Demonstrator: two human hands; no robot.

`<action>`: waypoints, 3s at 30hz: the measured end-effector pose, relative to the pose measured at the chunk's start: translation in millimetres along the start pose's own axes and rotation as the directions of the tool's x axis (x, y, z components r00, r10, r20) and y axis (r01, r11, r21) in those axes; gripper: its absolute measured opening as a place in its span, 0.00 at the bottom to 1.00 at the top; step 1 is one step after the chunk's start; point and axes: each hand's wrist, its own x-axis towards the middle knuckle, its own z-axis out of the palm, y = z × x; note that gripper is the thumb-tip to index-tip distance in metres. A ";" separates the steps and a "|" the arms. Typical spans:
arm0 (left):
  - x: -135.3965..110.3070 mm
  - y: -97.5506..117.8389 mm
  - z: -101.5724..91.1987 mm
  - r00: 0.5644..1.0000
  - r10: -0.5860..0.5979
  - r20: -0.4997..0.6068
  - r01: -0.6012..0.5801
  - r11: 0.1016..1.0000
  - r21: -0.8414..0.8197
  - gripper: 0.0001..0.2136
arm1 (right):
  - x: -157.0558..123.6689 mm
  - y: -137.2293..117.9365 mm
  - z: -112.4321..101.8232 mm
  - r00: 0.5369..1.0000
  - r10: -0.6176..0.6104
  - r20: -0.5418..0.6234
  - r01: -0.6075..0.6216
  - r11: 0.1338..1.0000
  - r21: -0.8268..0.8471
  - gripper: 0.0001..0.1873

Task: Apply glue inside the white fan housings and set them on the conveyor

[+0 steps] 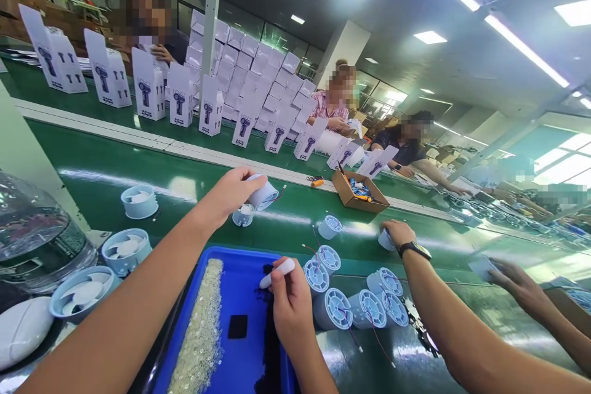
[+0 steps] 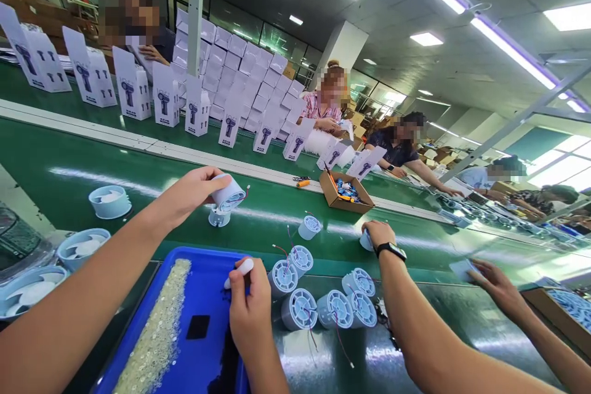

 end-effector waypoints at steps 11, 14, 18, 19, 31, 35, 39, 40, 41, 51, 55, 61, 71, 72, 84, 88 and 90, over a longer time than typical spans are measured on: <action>2.0 -5.3 3.7 1.000 0.004 0.012 -0.004 1.000 0.003 0.13 | 0.7 -11.4 2.0 0.974 -0.097 0.204 0.134 0.976 -0.172 0.09; 2.0 -8.2 4.5 0.999 -0.021 0.027 0.021 1.000 0.007 0.12 | -8.8 -18.9 4.2 0.957 -0.149 0.248 0.182 0.976 -0.116 0.07; 1.1 -10.5 6.8 0.999 -0.028 0.043 0.027 0.999 0.030 0.13 | -16.4 -23.2 6.0 0.947 -0.193 0.257 0.203 0.979 -0.013 0.02; 0.7 -10.4 7.9 0.999 -0.023 0.042 0.021 0.999 0.047 0.13 | -15.6 -23.3 5.0 0.963 -0.212 0.169 0.207 0.977 0.048 0.02; -11.7 -2.3 29.7 0.972 -0.032 0.233 0.031 0.999 0.009 0.17 | 2.5 -32.2 -16.7 0.909 -0.057 -0.414 0.198 0.931 0.308 0.05; -15.7 2.1 34.8 0.967 -0.036 0.254 0.034 0.999 0.012 0.17 | 3.6 -29.1 -17.6 0.904 -0.019 -0.428 0.165 0.937 0.306 0.07; -20.0 6.5 38.5 0.967 -0.049 0.250 0.050 0.999 0.002 0.15 | 4.6 -28.5 -19.1 0.904 -0.011 -0.427 0.167 0.929 0.331 0.06; -20.9 7.4 39.1 0.966 -0.050 0.254 0.053 0.999 -0.004 0.15 | 4.4 -29.2 -19.8 0.904 -0.009 -0.427 0.166 0.929 0.332 0.06; -21.6 7.9 39.5 0.965 -0.051 0.259 0.056 0.998 -0.013 0.15 | 4.1 -30.1 -20.6 0.904 -0.008 -0.427 0.164 0.930 0.329 0.06; -3.7 -2.2 16.0 0.997 -0.031 0.064 0.029 0.999 0.040 0.14 | -4.3 -21.2 -15.7 0.994 0.018 -0.110 0.014 0.959 0.283 0.12; 0.9 -3.4 4.3 0.999 -0.038 0.005 0.038 0.999 0.025 0.13 | -3.3 -12.8 -2.2 0.996 0.002 0.092 -0.014 0.992 0.126 0.12; 1.0 -3.9 3.2 1.000 -0.020 0.007 0.020 0.999 -0.032 0.14 | -3.6 -10.1 3.3 0.991 -0.020 0.132 0.015 0.999 0.037 0.10; 1.3 -8.4 2.2 0.999 0.033 0.026 -0.033 0.999 0.031 0.14 | -2.1 -21.5 3.0 0.965 -0.145 0.219 0.173 0.978 -0.114 0.07; 0.9 -7.4 2.4 0.999 0.026 0.024 -0.027 0.999 0.030 0.15 | -2.3 -21.8 2.4 0.973 -0.142 0.185 0.161 0.982 -0.095 0.07; -1.4 -1.5 4.0 0.999 -0.013 0.036 0.011 0.999 0.048 0.15 | -0.1 -20.2 4.3 0.979 -0.076 0.191 0.091 0.994 -0.067 0.07; -2.5 1.8 4.1 0.999 -0.011 0.032 0.010 1.000 0.016 0.15 | -1.3 -21.5 3.8 0.966 -0.096 0.241 0.128 0.984 -0.120 0.07; -3.1 2.9 4.6 0.999 -0.021 0.025 0.021 1.000 0.013 0.15 | -1.4 -21.9 3.5 0.951 -0.120 0.285 0.169 0.973 -0.154 0.07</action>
